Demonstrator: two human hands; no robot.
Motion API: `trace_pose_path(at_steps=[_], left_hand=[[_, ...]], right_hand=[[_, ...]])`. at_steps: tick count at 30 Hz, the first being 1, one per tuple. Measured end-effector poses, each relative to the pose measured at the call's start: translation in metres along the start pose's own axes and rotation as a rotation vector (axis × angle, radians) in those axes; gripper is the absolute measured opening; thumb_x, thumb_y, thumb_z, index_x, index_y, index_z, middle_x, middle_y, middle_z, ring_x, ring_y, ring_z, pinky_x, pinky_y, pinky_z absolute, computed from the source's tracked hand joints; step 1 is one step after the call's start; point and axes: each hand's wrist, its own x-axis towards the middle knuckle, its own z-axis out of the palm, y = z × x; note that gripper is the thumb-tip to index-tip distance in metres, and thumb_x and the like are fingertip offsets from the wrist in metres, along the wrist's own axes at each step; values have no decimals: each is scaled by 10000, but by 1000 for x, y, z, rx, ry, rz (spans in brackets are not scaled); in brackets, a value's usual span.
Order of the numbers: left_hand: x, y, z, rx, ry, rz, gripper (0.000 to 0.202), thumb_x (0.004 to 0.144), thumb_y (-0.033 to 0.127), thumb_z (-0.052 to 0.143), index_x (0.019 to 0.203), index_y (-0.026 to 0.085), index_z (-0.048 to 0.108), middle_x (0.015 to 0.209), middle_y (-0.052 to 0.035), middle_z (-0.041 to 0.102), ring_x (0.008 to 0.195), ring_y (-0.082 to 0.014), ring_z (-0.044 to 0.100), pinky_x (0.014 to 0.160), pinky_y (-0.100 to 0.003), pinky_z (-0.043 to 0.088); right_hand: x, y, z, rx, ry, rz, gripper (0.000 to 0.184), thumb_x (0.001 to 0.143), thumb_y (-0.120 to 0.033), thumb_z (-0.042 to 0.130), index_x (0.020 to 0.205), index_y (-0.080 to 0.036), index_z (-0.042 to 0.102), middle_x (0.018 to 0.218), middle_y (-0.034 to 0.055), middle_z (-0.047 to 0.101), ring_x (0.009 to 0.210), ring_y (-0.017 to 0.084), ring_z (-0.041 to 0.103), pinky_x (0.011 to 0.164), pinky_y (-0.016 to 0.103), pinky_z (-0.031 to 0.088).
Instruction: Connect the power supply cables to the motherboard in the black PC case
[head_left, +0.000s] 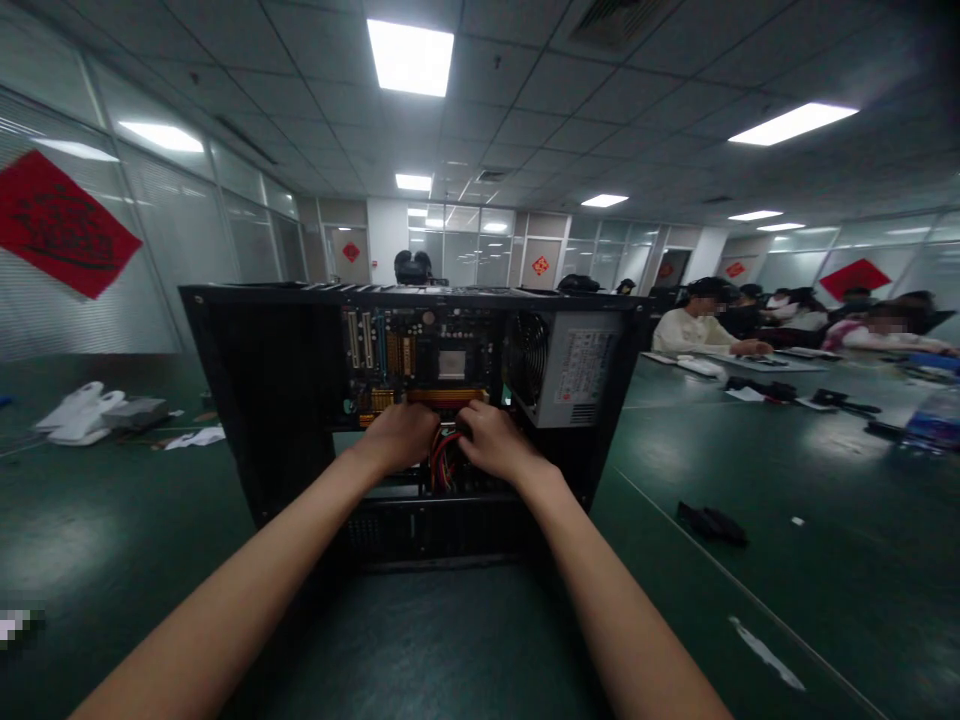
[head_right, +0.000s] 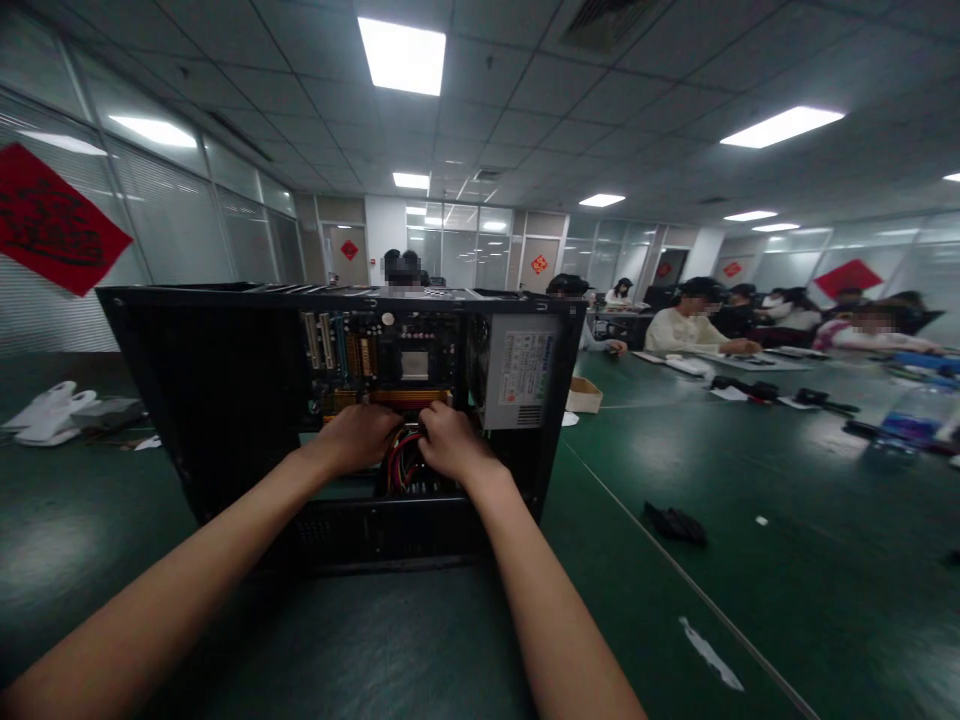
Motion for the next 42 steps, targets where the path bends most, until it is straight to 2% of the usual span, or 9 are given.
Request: trace_pose_path(at_steps=[5,9,14,19,27,31,37,42], left_hand=[[2,-6,5,84,18,40,297,931,237,454,1034,146,717,1035,-159,738,959,-338,709,763,-418,555],[0,-4,12,49,30,-19,307,936,255,456,1083,206,720,1064,-126,744,984,-317,707,791,-405,549],[0,1,9,30,-12,-77,336,948,280,459,1155,238,721,1107,-130,738,1007,-324,701,807,-411,545],[-1,3,8,46,-1,-90,354,956,289,456,1202,272,710,1142,-130,728,1019,-331,695,807,-413,541],[0,5,5,71,4,-145,343,966,298,444,1128,229,738,1095,-152,734,961,-325,703,768,-384,527],[3,3,8,65,7,-124,327,960,278,445,1070,183,738,1070,-159,737,987,-319,697,786,-380,529],[5,2,13,72,53,-138,294,949,256,472,1029,166,741,1022,-166,743,954,-332,707,761,-389,535],[5,1,13,78,85,-100,283,936,231,491,1012,153,752,988,-170,745,922,-343,714,730,-393,543]], right_hand=[[1,2,2,43,18,22,156,847,-168,565,975,-141,651,1039,92,638,989,206,606,829,279,446],[1,1,3,52,12,18,150,835,-177,571,953,-148,657,1024,88,640,964,203,610,813,278,444],[1,2,4,41,-19,28,162,830,-192,569,955,-145,661,1030,99,645,971,214,614,809,282,445],[-2,5,6,28,-61,15,166,829,-208,578,955,-137,659,1043,113,657,983,226,616,812,288,446],[-5,5,4,28,-80,21,154,837,-216,593,962,-146,651,1054,111,655,995,223,608,826,289,441],[-5,6,5,28,-82,3,144,829,-196,606,960,-146,638,1043,102,637,968,208,599,810,284,434],[-7,4,2,-11,-106,4,168,831,-199,608,991,-149,609,1051,102,613,958,211,589,783,288,427],[-9,-3,-2,-41,-115,9,177,837,-144,570,1012,-158,592,1091,99,596,988,217,601,797,290,432]])
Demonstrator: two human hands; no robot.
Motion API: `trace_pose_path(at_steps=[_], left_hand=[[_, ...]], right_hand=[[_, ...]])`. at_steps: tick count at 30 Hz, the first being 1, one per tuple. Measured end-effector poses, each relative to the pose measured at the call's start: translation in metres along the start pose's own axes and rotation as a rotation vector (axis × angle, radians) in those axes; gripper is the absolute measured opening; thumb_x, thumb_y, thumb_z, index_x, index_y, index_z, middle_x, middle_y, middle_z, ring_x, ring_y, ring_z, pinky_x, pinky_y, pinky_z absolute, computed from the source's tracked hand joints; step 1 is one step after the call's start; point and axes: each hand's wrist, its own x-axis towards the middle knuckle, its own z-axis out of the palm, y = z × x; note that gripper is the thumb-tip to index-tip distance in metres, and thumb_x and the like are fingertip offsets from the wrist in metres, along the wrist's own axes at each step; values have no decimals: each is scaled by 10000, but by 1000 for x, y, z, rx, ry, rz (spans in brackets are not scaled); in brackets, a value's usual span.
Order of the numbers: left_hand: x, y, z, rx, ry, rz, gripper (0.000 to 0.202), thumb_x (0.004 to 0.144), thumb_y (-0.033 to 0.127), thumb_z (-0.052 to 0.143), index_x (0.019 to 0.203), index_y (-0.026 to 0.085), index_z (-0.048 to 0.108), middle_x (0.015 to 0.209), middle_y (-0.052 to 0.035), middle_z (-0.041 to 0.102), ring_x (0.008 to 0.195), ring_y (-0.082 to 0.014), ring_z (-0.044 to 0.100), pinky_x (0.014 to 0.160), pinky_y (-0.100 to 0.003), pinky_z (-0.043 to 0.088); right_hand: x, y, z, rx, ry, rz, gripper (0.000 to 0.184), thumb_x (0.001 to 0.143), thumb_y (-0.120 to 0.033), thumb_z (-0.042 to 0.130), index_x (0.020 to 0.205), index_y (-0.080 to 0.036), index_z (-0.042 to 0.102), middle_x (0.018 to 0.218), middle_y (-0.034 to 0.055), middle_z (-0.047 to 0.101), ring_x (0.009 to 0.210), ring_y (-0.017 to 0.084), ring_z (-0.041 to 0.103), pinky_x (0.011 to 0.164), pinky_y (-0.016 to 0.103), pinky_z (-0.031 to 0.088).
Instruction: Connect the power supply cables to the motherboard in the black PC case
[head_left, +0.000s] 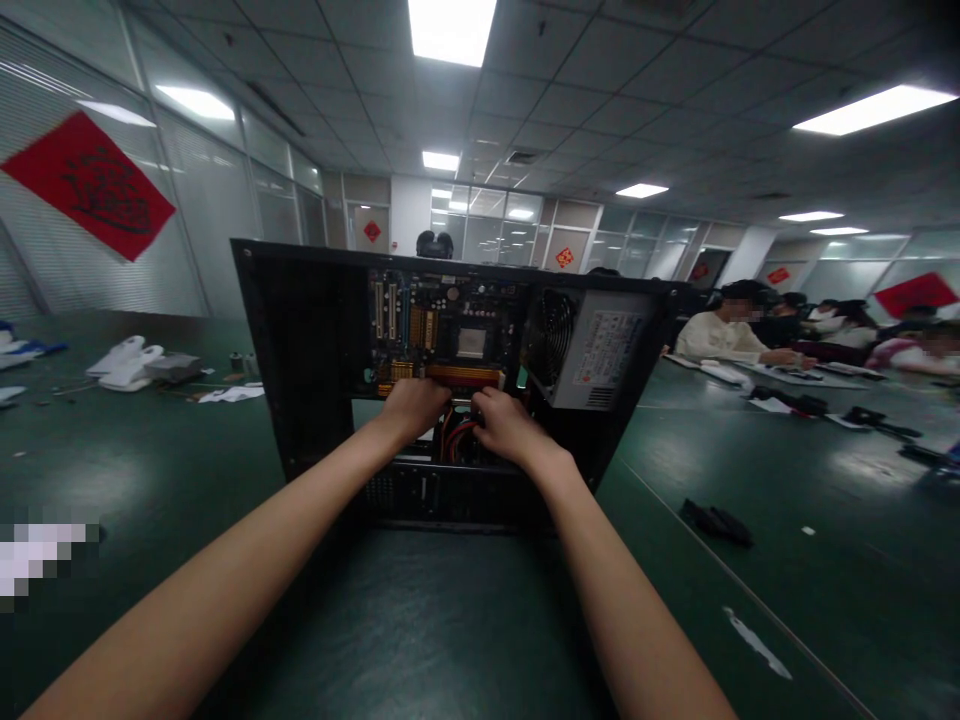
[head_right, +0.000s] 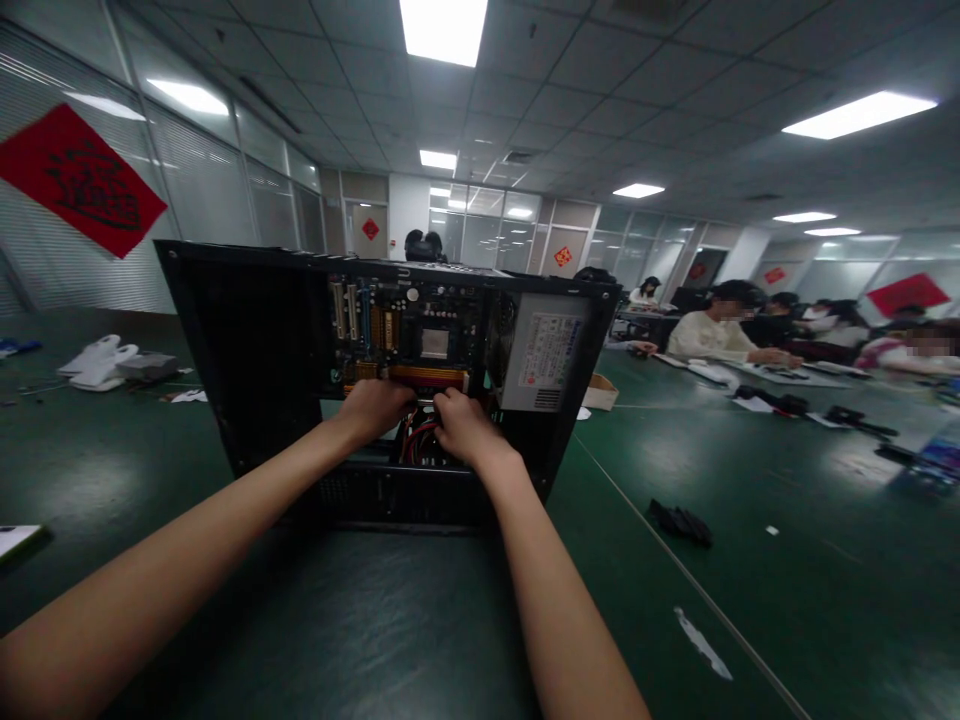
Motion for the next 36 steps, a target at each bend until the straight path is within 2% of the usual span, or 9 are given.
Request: trace_pose_path(at_steps=[4,8,12,16,23,29,36], left_hand=[[-1,-2,0,-32,5,3,275,933,241,508,1010,156,759,992,-182,743,925,-350,713,737,-411,549],[-2,-3,0,-51,22,14,270,939,248,511,1011,165,757,995,-183,740,931,-348,712,756,-418,549],[-1,-3,3,-65,39,21,283,948,249,496,1029,149,748,991,-195,735,942,-352,707,770,-427,548],[0,-4,6,-82,31,22,269,937,256,521,1012,129,746,980,-202,734,916,-362,711,751,-437,555],[-3,-2,8,-85,33,39,283,955,281,506,1035,126,729,954,-192,737,921,-355,712,758,-432,558],[-4,0,7,-101,24,35,294,935,149,451,1041,132,725,980,-190,738,909,-333,719,733,-403,560],[-2,2,3,-142,-7,-15,349,963,286,447,1048,141,753,1006,-212,732,936,-376,707,757,-454,551]], right_hand=[[0,-6,-3,-38,22,-20,211,859,-118,528,1057,-169,578,1150,97,571,985,218,622,781,293,448],[9,-6,-4,-112,-18,-78,211,906,-108,464,1072,-167,579,1191,100,567,1006,211,638,790,286,465],[18,-3,-5,-184,-58,-123,212,922,-139,476,1102,-172,582,1205,100,580,1030,228,641,814,303,480],[17,-3,-3,-225,-60,-91,195,935,-162,470,1095,-163,582,1191,115,584,1008,240,647,787,320,495],[13,-4,-3,-247,-46,-40,175,932,-145,485,1078,-151,581,1171,133,586,1056,240,627,843,320,493],[16,-3,-2,-240,-53,-19,174,942,-170,497,1094,-142,577,1201,147,604,1072,258,634,843,327,492],[17,-5,-4,-198,-84,41,183,967,-149,444,1085,-139,583,1091,165,685,1013,268,673,805,326,481]])
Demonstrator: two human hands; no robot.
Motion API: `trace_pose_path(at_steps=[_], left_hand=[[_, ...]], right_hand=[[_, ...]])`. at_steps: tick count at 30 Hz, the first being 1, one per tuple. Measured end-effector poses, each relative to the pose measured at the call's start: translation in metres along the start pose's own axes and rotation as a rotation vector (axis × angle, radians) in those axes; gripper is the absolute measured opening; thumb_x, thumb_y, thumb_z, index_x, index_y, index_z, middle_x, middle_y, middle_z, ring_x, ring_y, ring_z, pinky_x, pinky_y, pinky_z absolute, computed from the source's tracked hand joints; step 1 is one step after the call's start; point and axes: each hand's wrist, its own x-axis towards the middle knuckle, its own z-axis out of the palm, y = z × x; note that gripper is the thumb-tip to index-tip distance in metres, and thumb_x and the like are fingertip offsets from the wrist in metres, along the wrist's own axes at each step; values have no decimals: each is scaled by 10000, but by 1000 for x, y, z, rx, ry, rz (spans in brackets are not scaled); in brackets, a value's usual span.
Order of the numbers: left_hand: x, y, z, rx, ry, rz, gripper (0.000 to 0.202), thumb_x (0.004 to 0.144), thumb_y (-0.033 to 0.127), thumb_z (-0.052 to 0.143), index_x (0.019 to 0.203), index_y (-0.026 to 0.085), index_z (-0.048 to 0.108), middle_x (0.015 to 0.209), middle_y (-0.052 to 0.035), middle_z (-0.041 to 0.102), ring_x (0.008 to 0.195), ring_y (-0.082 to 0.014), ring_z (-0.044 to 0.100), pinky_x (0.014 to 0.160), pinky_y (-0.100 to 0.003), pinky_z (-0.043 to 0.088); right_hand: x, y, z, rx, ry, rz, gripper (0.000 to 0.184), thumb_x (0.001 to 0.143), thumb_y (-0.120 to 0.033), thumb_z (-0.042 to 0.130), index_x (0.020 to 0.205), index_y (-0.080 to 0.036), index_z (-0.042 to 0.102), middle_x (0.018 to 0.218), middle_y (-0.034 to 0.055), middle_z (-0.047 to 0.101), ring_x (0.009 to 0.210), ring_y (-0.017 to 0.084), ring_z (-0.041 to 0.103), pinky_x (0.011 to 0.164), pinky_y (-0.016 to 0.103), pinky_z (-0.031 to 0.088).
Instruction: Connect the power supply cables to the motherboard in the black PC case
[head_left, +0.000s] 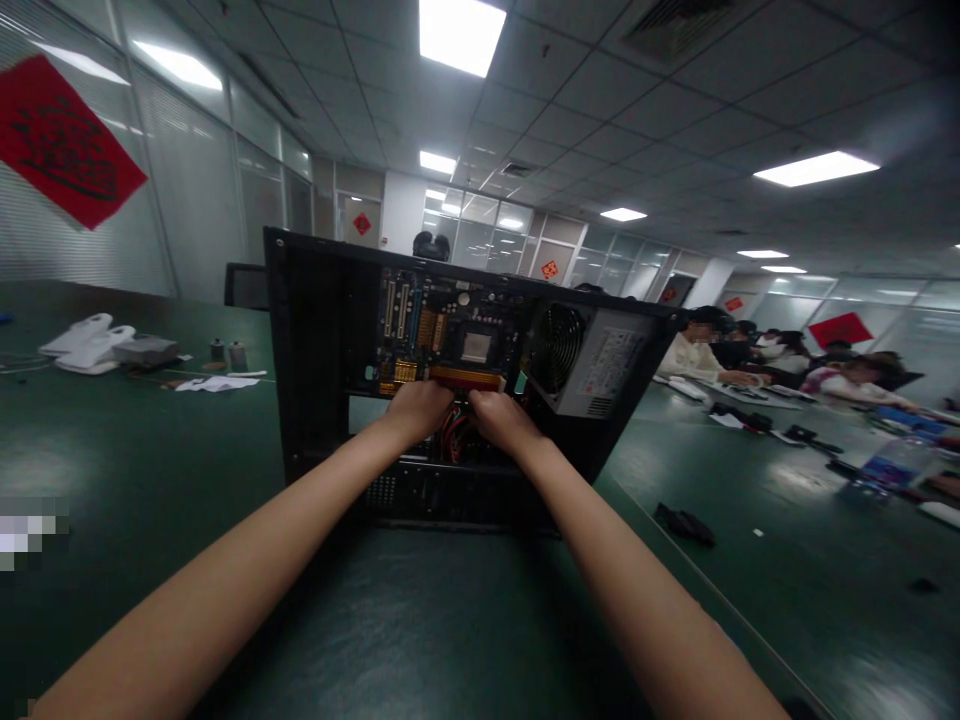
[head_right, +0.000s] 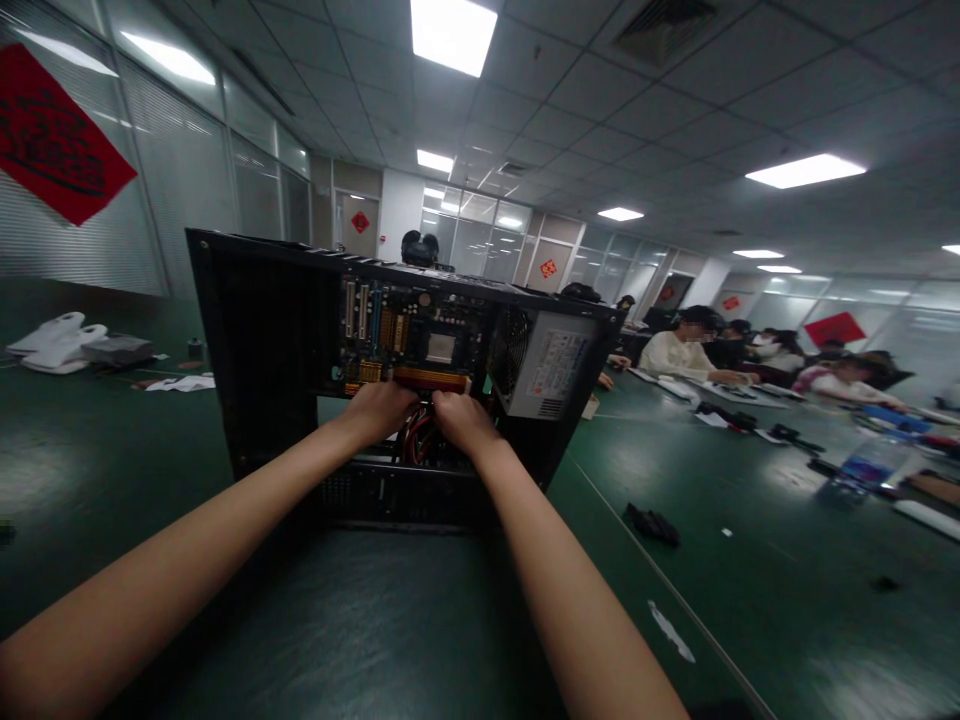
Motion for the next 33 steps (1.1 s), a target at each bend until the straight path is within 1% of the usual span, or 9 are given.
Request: trace_pose_path(at_steps=[3,9,13,16,20,24,29,33], left_hand=[[1,1,-1,7,-8,0,348,953,276,451,1028,126,756,987,-225,730,933,-383,706,755,-460,551],[0,2,-2,28,-7,2,337,944,269,464,995,106,755,950,-224,734,929,-372,710,756,-439,556],[0,5,-3,36,-21,-1,326,936,240,466,1005,101,753,967,-214,736,943,-350,710,769,-408,554],[-1,6,-2,33,-24,-6,332,932,238,462,1021,97,749,982,-220,732,958,-348,705,782,-409,550],[0,5,-2,17,-20,-20,341,931,246,451,1021,103,748,969,-218,732,939,-353,708,763,-416,552],[1,5,-2,0,-2,-41,362,933,288,446,1021,105,747,967,-218,733,936,-372,707,754,-436,553],[1,6,-2,-11,-11,-78,365,928,282,438,999,111,752,961,-216,735,938,-378,706,760,-452,550],[1,5,-3,-11,-19,-79,347,925,281,453,977,130,761,958,-210,736,932,-373,707,752,-439,543]], right_hand=[[-1,2,2,50,16,9,186,960,-133,450,1078,-135,595,1090,165,693,1028,263,671,806,313,472],[-4,13,15,146,69,-15,202,941,-98,475,1043,-136,645,1075,112,712,1058,200,660,845,247,450],[-3,17,21,175,98,19,237,958,-108,456,1031,-134,679,1049,115,727,1029,203,674,829,244,450],[-1,18,22,182,105,53,240,960,-133,472,1041,-146,698,1045,117,734,1004,211,685,811,250,455],[1,20,23,174,106,91,223,946,-153,508,1056,-151,702,1051,115,738,998,211,686,818,254,460],[3,20,24,154,105,121,213,944,-176,515,1051,-151,697,1046,120,736,985,216,686,806,263,458],[3,19,25,140,106,136,212,945,-193,505,1037,-158,693,1042,127,732,967,227,688,768,269,444],[2,16,24,127,117,120,189,948,-198,510,1005,-164,687,986,108,737,923,203,693,720,250,423]])
